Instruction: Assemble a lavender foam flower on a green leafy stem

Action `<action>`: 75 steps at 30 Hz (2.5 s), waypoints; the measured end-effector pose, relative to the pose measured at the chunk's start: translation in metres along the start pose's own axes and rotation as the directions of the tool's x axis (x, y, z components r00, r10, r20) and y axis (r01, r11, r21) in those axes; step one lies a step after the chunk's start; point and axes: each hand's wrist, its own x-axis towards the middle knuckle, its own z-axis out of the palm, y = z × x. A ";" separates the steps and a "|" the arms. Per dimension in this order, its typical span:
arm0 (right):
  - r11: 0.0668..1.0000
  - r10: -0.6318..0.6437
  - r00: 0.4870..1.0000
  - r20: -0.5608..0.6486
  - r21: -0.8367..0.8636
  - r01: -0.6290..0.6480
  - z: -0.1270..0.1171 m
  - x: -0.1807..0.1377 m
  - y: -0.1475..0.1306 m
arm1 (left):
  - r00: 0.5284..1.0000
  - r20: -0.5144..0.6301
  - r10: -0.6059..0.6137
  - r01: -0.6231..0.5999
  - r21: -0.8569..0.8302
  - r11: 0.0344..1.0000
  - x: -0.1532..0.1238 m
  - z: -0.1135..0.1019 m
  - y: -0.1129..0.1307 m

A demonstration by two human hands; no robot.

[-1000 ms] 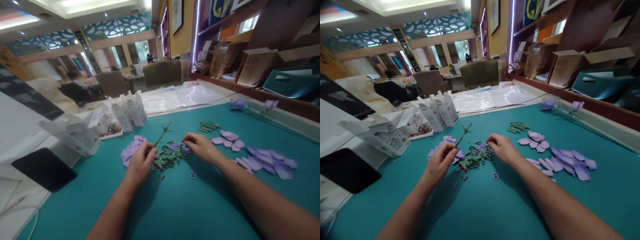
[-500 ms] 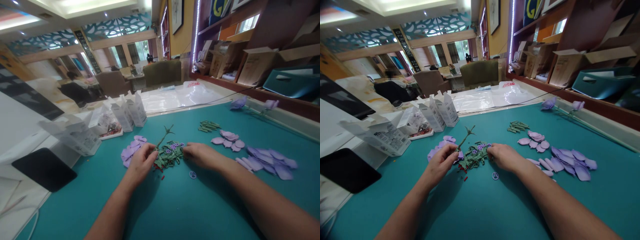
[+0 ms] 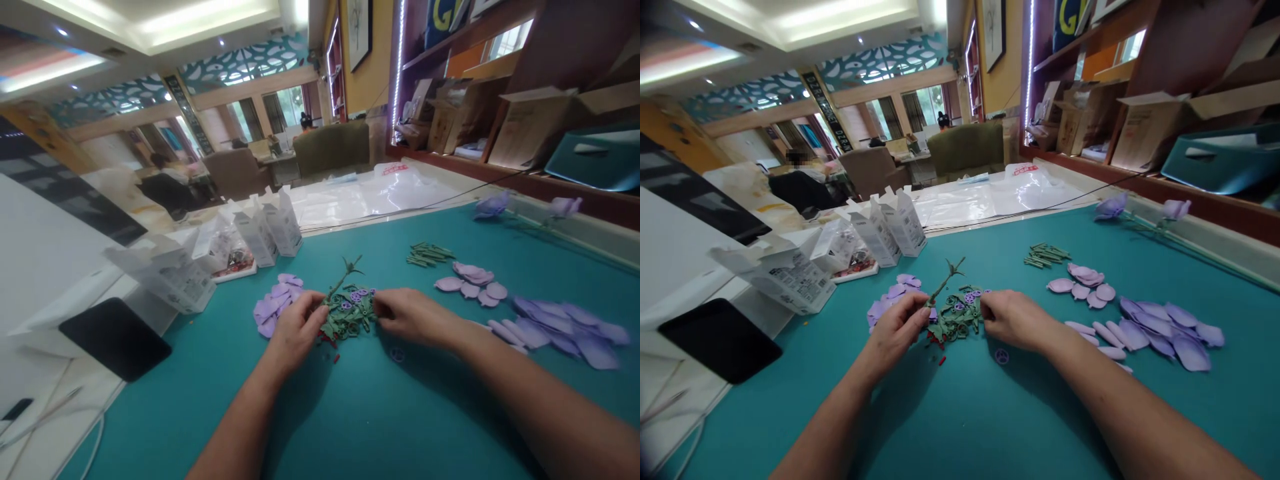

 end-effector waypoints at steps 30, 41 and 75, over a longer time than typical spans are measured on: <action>0.200 0.175 0.984 0.014 0.978 -0.049 0.028 0.012 -0.031 | 0.991 0.059 0.118 -0.126 0.155 0.980 -0.007 0.009 0.009; 0.190 0.179 0.983 0.025 0.980 -0.059 0.029 0.012 -0.032 | 0.991 0.067 0.117 -0.127 0.173 0.977 -0.008 0.009 0.009; 0.042 0.162 0.986 -0.026 0.999 0.020 0.036 0.009 -0.037 | 0.997 0.035 0.070 -0.075 0.151 0.986 -0.009 0.015 0.012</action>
